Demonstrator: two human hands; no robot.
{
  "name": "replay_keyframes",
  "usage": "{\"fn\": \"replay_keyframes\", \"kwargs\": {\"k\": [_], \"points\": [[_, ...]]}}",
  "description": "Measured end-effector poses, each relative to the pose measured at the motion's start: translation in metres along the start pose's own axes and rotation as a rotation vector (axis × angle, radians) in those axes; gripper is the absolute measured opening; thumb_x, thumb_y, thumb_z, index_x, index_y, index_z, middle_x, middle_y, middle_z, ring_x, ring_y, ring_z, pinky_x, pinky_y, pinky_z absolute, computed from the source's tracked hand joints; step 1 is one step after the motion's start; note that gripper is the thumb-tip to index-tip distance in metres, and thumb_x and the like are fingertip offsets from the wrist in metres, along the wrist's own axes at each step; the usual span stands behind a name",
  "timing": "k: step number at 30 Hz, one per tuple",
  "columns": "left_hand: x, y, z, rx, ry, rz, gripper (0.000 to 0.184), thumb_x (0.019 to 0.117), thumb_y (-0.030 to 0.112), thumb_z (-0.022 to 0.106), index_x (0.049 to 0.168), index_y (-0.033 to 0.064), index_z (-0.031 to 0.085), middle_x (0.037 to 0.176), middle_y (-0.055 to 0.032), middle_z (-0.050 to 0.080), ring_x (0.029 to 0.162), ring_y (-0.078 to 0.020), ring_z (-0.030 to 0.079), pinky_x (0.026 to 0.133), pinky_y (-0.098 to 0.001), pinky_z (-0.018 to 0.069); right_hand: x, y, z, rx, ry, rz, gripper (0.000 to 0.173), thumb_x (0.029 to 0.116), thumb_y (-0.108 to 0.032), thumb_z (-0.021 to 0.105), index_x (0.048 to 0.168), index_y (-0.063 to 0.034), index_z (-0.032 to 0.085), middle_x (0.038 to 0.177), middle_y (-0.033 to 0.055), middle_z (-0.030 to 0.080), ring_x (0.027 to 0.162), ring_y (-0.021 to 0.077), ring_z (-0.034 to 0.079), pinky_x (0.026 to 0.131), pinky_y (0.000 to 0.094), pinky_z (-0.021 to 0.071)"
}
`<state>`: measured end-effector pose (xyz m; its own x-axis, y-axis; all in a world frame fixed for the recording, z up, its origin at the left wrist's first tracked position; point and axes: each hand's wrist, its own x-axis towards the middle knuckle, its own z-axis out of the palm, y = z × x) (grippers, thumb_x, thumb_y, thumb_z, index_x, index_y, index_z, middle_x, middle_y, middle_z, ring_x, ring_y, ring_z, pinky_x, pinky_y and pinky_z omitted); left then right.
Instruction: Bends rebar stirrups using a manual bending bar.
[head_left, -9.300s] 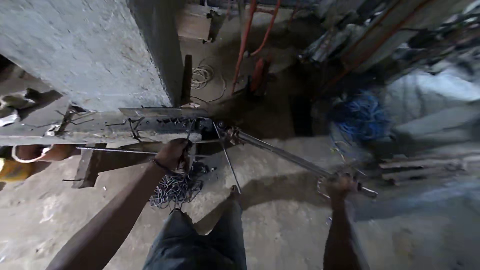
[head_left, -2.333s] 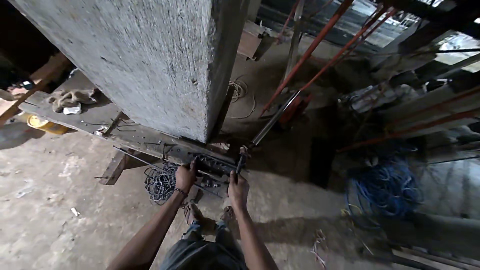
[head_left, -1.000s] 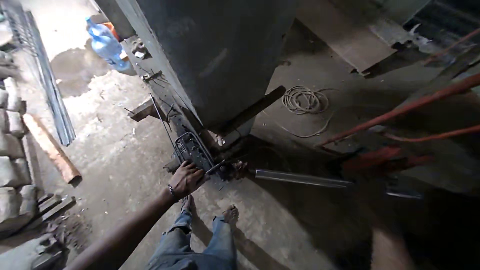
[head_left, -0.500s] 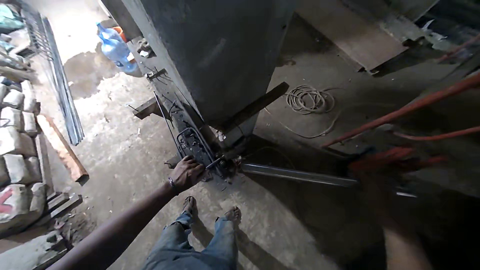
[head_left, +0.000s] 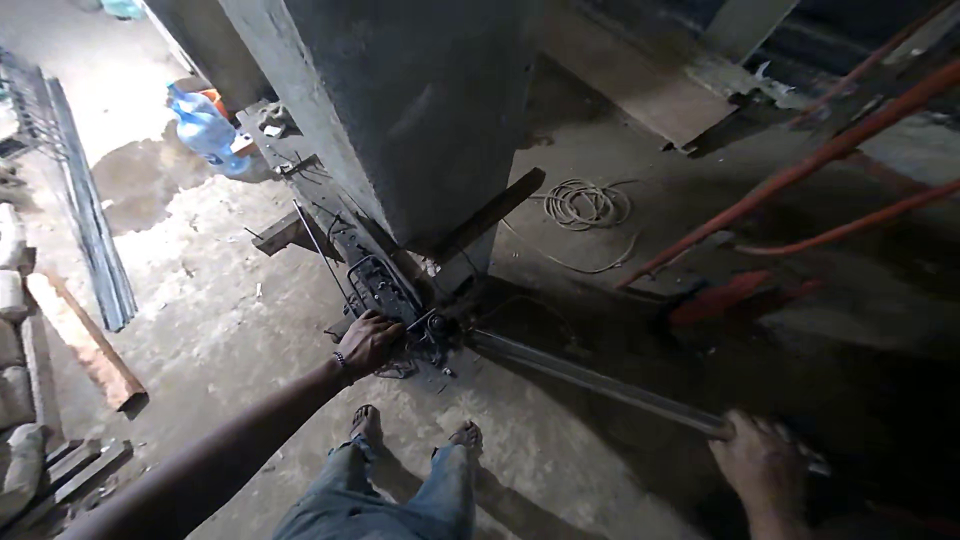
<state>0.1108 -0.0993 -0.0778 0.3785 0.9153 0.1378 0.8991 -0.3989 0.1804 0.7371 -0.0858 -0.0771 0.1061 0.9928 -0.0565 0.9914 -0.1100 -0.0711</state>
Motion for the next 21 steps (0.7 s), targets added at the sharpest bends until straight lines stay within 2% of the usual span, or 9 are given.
{"fn": "replay_keyframes", "kwargs": {"k": [6, 9, 12, 15, 18, 21], "points": [[0.001, -0.01, 0.008, -0.016, 0.049, 0.057, 0.042, 0.1072, 0.035, 0.045, 0.092, 0.0049, 0.071, 0.09, -0.0117, 0.075, 0.092, -0.0279, 0.073, 0.093, -0.048, 0.0543, -0.013, -0.012, 0.003, 0.027, 0.035, 0.122, 0.025, 0.0862, 0.0, 0.072, 0.111, 0.0048, 0.071, 0.12, 0.0315, 0.067, 0.124, 0.0527, 0.057, 0.107, 0.0681, 0.0404], [0.0, -0.011, 0.006, -0.092, 0.041, 0.048, 0.046, 0.1074, 0.038, 0.045, 0.09, 0.0047, 0.071, 0.087, -0.0119, 0.074, 0.089, -0.0281, 0.073, 0.091, -0.0499, 0.0542, -0.036, -0.016, 0.004, 0.032, 0.014, 0.2, 0.024, 0.0897, -0.003, 0.07, 0.113, 0.0047, 0.071, 0.123, 0.0303, 0.066, 0.127, 0.0507, 0.056, 0.11, 0.0659, 0.0398], [0.002, -0.013, 0.002, -0.161, 0.036, 0.06, 0.048, 0.1065, 0.038, 0.045, 0.087, 0.0036, 0.072, 0.086, -0.0129, 0.074, 0.087, -0.0295, 0.073, 0.088, -0.052, 0.0538, -0.082, -0.025, 0.007, 0.011, 0.057, 0.274, 0.022, 0.0901, -0.005, 0.07, 0.11, 0.0042, 0.072, 0.119, 0.0294, 0.068, 0.124, 0.051, 0.058, 0.108, 0.0662, 0.0415], [0.003, -0.012, -0.011, -0.231, 0.011, 0.05, 0.054, 0.1075, 0.039, 0.039, 0.085, 0.0009, 0.071, 0.081, -0.0166, 0.072, 0.084, -0.0345, 0.072, 0.087, -0.0553, 0.053, -0.153, -0.045, 0.016, 0.007, 0.095, 0.404, 0.024, 0.092, -0.008, 0.069, 0.112, 0.0032, 0.072, 0.12, 0.0306, 0.068, 0.125, 0.0514, 0.058, 0.107, 0.0674, 0.0419], [0.004, -0.014, -0.023, -0.313, -0.146, -0.01, 0.063, 0.1097, 0.041, 0.026, 0.097, 0.001, 0.072, 0.089, -0.0186, 0.072, 0.095, -0.0369, 0.07, 0.095, -0.0556, 0.0496, -0.231, -0.079, 0.023, 0.091, 0.164, 0.514, 0.026, 0.093, -0.005, 0.068, 0.115, 0.0089, 0.069, 0.122, 0.0357, 0.065, 0.124, 0.0538, 0.057, 0.107, 0.0676, 0.0417], [0.008, -0.018, -0.037, -0.356, -0.266, -0.052, 0.056, 0.1114, 0.04, 0.025, 0.121, 0.0007, 0.064, 0.096, -0.0215, 0.07, 0.101, -0.0399, 0.068, 0.095, -0.0576, 0.0493, -0.299, -0.126, 0.032, 0.151, 0.17, 0.692, 0.032, 0.0932, -0.005, 0.069, 0.121, 0.0098, 0.067, 0.125, 0.0367, 0.063, 0.126, 0.0535, 0.057, 0.111, 0.0659, 0.0395]]}}
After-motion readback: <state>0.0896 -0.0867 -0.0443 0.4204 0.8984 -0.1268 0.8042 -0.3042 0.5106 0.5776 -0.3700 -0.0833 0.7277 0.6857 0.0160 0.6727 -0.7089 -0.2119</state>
